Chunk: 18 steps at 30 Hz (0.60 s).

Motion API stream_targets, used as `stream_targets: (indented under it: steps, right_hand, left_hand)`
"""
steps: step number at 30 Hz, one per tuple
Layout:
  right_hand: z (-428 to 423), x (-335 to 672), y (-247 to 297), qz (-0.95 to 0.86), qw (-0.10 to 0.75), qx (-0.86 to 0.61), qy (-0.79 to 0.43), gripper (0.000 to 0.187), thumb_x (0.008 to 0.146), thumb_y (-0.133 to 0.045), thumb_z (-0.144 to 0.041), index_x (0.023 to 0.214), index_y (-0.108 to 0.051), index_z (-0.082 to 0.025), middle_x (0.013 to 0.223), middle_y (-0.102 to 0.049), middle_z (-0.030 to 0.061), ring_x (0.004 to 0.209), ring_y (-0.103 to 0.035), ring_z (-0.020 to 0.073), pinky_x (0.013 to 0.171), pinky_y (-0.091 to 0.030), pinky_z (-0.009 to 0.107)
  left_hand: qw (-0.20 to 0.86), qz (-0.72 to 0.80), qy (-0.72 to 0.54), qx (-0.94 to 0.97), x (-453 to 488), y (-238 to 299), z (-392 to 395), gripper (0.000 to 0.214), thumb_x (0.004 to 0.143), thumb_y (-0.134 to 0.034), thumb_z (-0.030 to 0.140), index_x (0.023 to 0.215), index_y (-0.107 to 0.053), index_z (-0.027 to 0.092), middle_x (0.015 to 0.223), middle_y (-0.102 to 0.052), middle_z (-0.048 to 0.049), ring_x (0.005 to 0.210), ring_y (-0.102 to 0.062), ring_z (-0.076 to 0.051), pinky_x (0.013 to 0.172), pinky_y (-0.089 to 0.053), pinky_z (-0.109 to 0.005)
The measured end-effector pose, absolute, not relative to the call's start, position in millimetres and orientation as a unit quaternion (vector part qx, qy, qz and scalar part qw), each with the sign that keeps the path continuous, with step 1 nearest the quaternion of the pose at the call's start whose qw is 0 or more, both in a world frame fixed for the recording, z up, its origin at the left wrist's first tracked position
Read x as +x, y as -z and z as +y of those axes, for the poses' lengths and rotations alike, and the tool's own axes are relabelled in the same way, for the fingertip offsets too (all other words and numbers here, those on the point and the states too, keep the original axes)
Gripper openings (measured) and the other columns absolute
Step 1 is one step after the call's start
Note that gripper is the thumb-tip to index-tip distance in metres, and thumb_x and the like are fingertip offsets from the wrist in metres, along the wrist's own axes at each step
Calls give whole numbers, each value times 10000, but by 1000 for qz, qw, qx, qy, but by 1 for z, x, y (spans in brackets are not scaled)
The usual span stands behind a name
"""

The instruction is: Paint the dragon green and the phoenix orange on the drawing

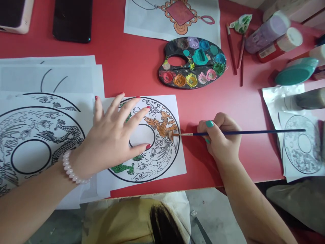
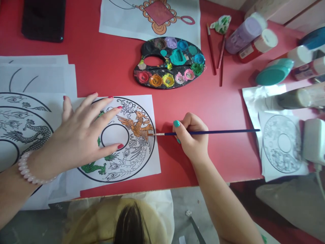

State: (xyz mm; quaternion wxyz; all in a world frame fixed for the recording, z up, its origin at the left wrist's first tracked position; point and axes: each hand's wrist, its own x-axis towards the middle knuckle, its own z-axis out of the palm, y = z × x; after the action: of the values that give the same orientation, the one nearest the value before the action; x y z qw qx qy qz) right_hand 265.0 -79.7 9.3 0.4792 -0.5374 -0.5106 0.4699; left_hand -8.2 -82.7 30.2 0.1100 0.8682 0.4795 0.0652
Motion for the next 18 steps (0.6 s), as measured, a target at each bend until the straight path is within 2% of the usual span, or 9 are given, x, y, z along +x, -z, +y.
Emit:
stream_targets:
  steps: [12,18]
  right_hand:
    - [-78,265,-11,-520,470,-537,-469,394,825,-650,-384,608,-364,-224,446,-326,-76,409,-317,77,433,-252,269]
    - [-79,265,-10,-513,482,-528,-476,378,834,-645,-335,605,-368,-218,442,-332,-78,408,-320,74,428,-267,261]
  left_hand:
    - [103,481,-84,867,-9,-25,-83,700,839,-568,483,1431,-295,229,1481,-338,-159,1366,-255,-445,1046,-78,-750]
    - [107,484,-74,865,-8,-26,-84,693,842,-560,482,1431,-305,219,1482,-337,-162,1368,-250,-447,1047,-74,-751]
